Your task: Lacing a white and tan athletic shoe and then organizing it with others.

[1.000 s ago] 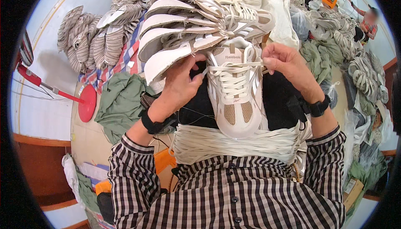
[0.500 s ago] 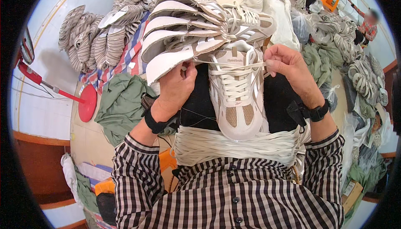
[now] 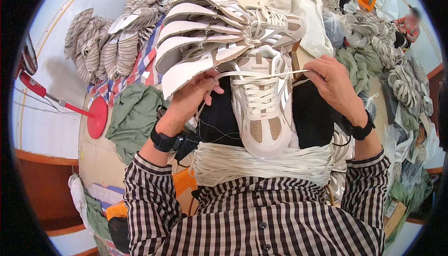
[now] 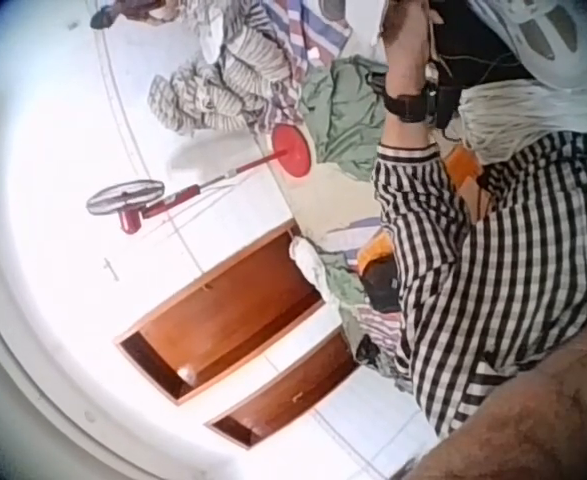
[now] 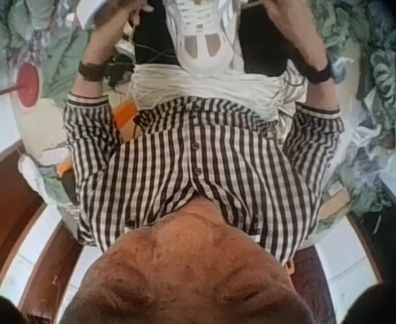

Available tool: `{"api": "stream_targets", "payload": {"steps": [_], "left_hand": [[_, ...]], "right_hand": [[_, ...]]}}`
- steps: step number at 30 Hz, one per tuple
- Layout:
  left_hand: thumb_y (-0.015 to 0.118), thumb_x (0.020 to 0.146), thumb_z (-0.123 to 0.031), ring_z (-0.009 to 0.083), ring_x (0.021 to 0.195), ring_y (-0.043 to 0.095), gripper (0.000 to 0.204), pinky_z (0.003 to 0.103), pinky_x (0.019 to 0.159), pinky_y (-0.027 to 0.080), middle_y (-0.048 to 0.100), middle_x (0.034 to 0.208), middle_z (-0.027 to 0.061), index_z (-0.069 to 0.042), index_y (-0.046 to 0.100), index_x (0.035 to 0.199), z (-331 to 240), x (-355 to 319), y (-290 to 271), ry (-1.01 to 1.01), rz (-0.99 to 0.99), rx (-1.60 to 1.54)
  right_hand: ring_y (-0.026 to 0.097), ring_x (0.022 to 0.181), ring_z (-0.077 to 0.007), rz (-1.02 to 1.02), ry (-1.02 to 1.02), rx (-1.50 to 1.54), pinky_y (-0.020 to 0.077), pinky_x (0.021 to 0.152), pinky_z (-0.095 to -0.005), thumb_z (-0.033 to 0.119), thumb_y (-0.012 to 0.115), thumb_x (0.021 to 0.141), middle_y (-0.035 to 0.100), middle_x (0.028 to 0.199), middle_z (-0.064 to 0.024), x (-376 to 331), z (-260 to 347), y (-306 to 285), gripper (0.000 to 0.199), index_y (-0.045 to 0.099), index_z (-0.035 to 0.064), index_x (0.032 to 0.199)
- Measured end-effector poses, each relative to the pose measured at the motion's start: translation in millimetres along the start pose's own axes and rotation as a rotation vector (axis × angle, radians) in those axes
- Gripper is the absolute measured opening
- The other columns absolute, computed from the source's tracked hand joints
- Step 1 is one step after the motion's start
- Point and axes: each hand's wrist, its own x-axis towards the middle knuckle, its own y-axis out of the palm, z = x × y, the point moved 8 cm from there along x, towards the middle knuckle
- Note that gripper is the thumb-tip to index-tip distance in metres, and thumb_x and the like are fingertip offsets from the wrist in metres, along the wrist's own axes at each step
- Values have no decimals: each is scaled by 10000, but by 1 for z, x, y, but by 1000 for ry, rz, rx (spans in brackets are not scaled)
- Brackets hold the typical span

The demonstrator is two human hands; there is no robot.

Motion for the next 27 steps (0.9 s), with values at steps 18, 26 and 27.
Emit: {"api": "stream_targets", "payload": {"steps": [18,26,27], "left_hand": [[585,820,-78,329,766,596,264,412,679,490,602,883,131,-54,571,1082,-28,-37,11,801,-264,1185],[571,799,-82,287,650,609,155,387,534,474,587,765,127,-19,533,935,-29,-69,-8,663,-89,1275],[571,799,-82,287,650,609,155,387,534,474,587,765,127,-19,533,935,-31,-77,-10,666,-88,1276]], "right_hand": [[545,619,-373,-332,226,-56,416,568,-370,89,543,875,535,695,-228,1,-42,-46,114,586,-2,927],[557,726,-424,-374,241,-228,425,610,-441,90,514,879,565,760,-238,-42,-95,-68,113,570,24,952],[557,726,-424,-377,242,-228,425,610,-441,90,514,879,565,760,-238,-48,-99,-70,113,570,24,952]]}}
